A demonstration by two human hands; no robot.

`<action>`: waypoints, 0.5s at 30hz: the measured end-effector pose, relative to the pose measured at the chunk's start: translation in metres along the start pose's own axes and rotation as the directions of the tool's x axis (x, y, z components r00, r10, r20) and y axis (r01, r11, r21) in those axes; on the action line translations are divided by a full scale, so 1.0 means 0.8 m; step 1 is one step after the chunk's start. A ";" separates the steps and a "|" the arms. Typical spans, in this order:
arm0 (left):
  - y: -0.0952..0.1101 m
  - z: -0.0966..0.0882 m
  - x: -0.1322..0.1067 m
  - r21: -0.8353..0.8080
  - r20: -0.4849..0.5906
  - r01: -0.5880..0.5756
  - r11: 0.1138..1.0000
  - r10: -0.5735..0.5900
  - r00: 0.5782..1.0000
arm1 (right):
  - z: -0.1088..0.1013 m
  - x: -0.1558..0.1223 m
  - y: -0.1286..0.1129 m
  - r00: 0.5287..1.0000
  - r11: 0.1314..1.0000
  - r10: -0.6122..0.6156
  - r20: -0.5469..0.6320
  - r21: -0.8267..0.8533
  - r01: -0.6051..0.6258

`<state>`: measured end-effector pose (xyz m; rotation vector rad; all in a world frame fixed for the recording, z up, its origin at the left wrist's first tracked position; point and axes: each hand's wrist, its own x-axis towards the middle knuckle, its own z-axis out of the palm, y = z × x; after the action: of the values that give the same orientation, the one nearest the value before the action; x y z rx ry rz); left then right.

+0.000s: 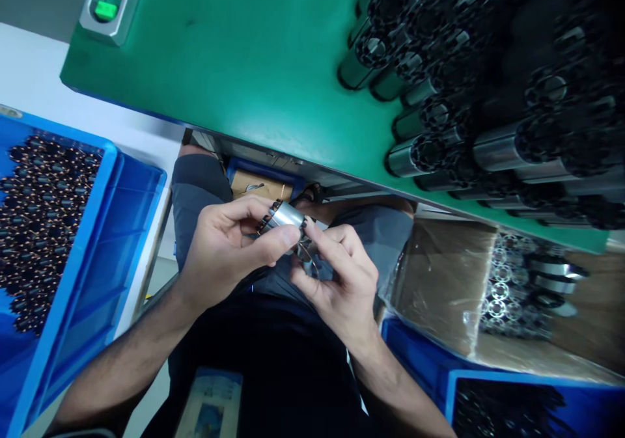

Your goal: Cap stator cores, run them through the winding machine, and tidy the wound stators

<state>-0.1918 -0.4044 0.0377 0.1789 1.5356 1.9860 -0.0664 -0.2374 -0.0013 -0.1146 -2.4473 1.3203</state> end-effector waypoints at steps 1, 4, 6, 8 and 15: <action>-0.001 0.000 0.000 0.004 0.002 0.001 1.000 -0.001 1.000 | -0.001 -0.001 0.001 1.000 1.000 0.006 0.003 0.006 -0.006; -0.008 0.001 0.001 0.017 -0.004 0.005 1.000 -0.005 1.000 | -0.002 -0.002 0.001 1.000 1.000 0.024 0.007 0.014 -0.024; -0.015 0.004 0.003 0.034 -0.037 0.006 0.999 -0.005 0.999 | -0.003 -0.002 0.003 0.998 0.998 0.052 0.036 0.020 -0.053; -0.022 0.005 0.005 0.037 -0.106 0.018 0.999 -0.014 0.994 | -0.003 -0.002 0.011 0.989 0.993 0.116 0.096 0.024 -0.119; 0.013 -0.137 -0.072 0.205 -0.459 0.053 0.977 0.049 0.887 | 0.006 -0.025 0.109 0.906 0.929 0.334 0.260 -0.256 -0.268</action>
<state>-0.2000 -0.5283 0.0275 -0.2326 2.0477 1.9482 -0.0577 -0.1975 -0.0808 -0.3921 -2.9260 1.2639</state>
